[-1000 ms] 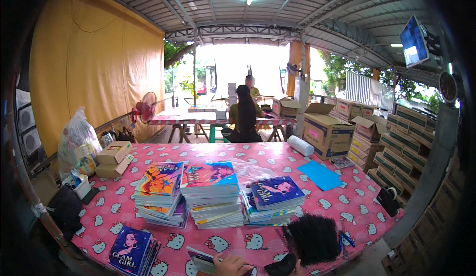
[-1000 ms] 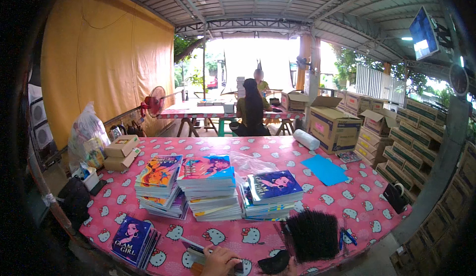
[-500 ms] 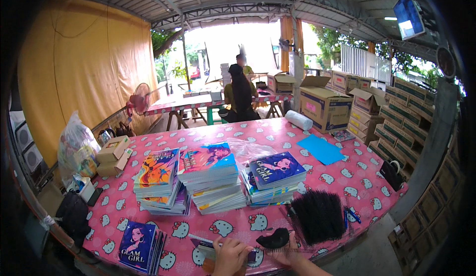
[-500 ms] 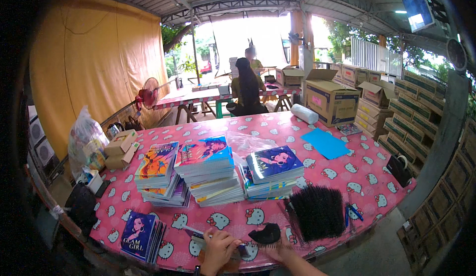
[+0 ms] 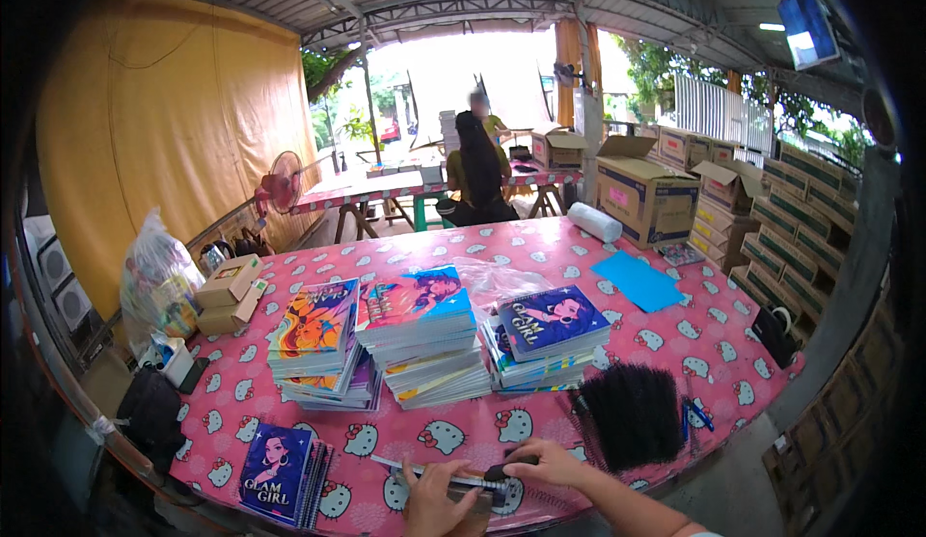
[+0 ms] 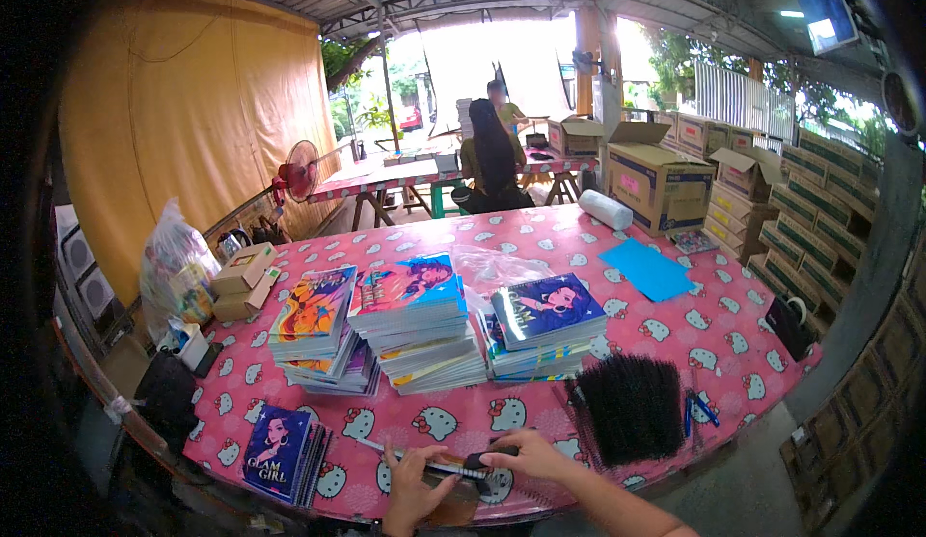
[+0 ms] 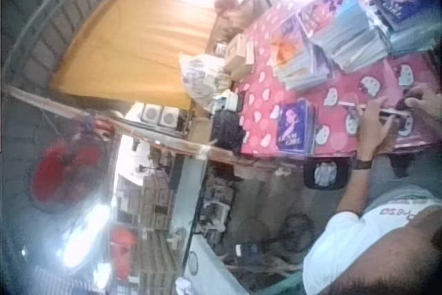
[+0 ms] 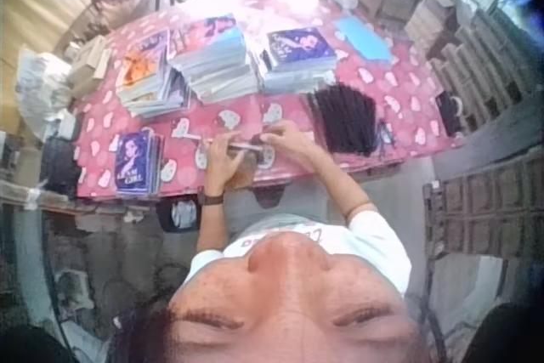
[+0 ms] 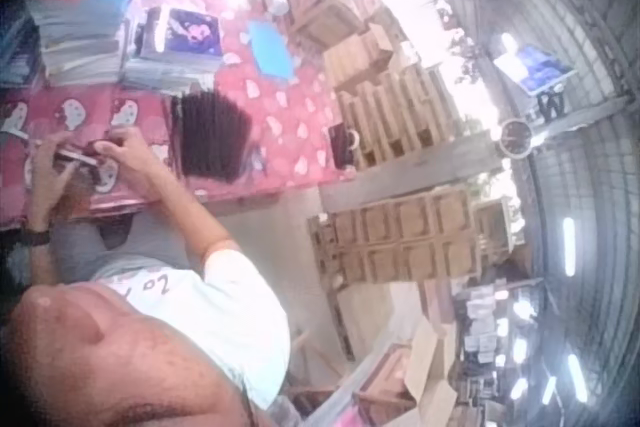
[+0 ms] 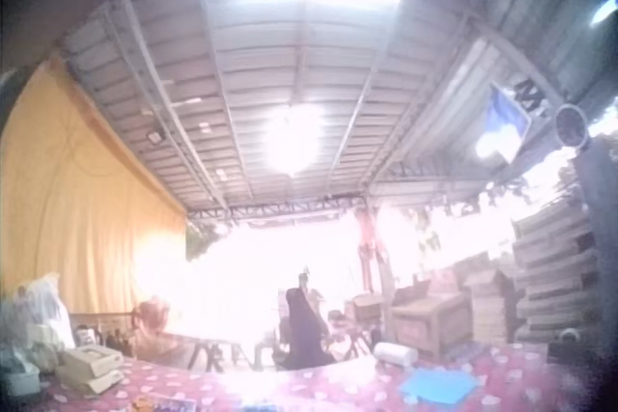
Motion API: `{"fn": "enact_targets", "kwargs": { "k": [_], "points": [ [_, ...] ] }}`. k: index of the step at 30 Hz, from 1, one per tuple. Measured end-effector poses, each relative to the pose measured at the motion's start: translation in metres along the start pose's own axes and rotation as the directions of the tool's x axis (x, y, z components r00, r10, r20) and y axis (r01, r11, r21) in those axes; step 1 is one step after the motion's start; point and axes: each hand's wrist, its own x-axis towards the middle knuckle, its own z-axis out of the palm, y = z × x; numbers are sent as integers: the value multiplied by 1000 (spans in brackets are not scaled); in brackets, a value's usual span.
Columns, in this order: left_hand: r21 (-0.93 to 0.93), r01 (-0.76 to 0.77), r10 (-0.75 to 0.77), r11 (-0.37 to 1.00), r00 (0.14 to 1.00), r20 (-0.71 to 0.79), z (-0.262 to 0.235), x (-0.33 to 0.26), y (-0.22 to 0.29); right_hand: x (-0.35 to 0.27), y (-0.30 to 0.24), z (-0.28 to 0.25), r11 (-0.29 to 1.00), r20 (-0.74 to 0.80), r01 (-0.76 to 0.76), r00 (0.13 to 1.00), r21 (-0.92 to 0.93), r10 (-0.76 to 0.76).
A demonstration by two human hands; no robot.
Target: The person threads spiral coils through the punched holes of several notebooks by hand, placing each one on a stack after finishing.
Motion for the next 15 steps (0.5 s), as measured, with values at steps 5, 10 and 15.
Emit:
{"fn": "enact_targets", "kwargs": {
  "k": [5, 10, 15],
  "points": [
    [14, -3, 3, 1000, 1000, -24, 2, -2, -3, 0, 11, -7, 906, 138, 138, 968, 400, -209],
    [170, -14, 34, 985, 993, -114, -7, 5, 11, 13, 6, -13, 943, 146, 136, 972, 303, -187],
    [127, 29, -14, 991, 993, -118, -5, 0, -1, 33, -5, -18, 991, 340, -1, 939, -134, 47]
  ]
}}
